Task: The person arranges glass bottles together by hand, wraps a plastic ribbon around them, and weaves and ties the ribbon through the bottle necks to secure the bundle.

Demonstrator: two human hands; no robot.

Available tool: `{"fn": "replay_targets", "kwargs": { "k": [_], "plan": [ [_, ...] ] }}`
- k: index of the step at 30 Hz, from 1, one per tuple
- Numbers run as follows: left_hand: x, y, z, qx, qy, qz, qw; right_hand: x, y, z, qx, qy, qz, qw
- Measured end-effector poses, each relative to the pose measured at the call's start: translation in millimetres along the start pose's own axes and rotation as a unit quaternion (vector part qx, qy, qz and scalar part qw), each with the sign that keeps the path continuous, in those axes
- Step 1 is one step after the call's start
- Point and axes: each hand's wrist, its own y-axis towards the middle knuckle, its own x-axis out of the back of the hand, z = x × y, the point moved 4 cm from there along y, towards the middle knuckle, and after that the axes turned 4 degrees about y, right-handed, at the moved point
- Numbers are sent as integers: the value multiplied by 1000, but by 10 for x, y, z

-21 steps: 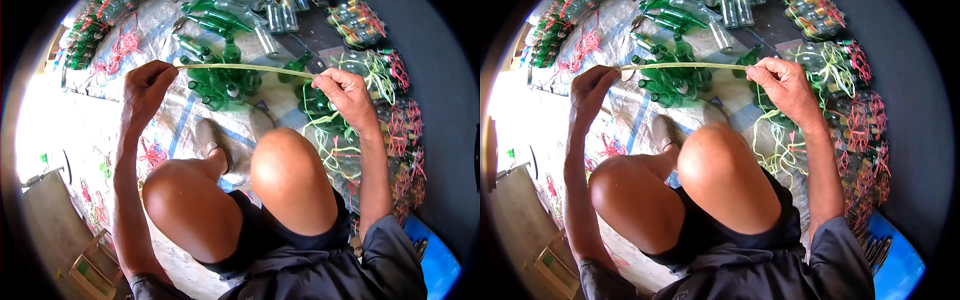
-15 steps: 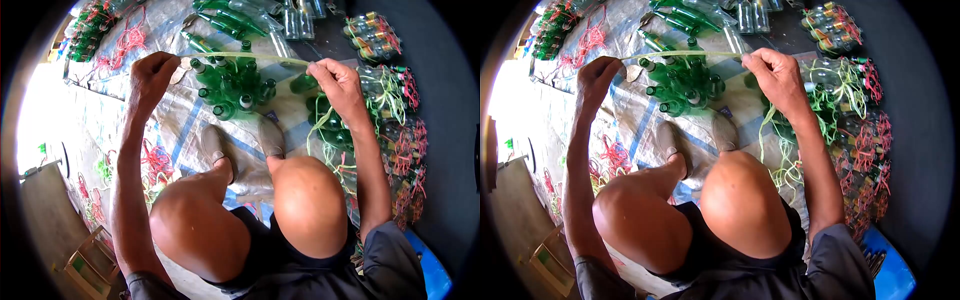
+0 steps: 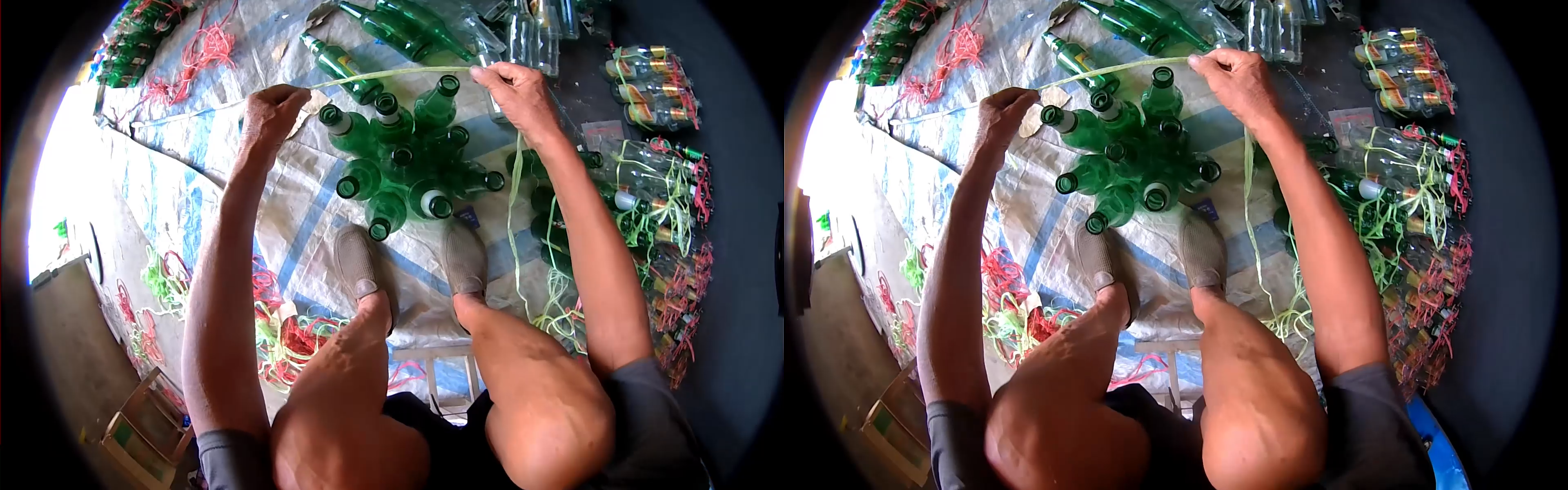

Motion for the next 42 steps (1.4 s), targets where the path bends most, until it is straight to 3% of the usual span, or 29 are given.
{"fn": "replay_targets", "kwargs": {
  "k": [1,7,11,18,22,25,31,35,38,39,42],
  "plan": [
    [-58,24,105,8,-48,-9,999,-49,53,-92,-24,-2,11,1000],
    [-425,121,831,55,7,-34,998,-403,278,-824,-69,16,71,995],
    [-677,2,1187,91,26,-39,995,-543,275,-1142,-166,60,78,981],
    [-839,-264,1406,135,9,-33,990,-647,245,-1386,-216,81,89,969],
    [-919,-399,1378,131,-32,-35,990,-705,152,-1518,-163,58,100,980],
    [-962,-466,1369,148,-32,-13,988,-779,108,-1611,-180,57,117,975],
    [-1054,-658,1467,154,-55,-7,987,-800,31,-1665,-71,38,89,993],
    [-1187,-875,1596,204,-193,-12,960,-773,-109,-1638,-50,36,84,995],
    [-1240,-1066,1467,191,-279,6,941,-728,-284,-1665,-83,63,75,992],
    [-1270,-1162,1474,162,-300,11,940,-710,-359,-1653,-55,45,70,995],
    [-1328,-1296,1648,263,-257,28,930,-673,-566,-1660,-46,14,55,997]
  ]
}}
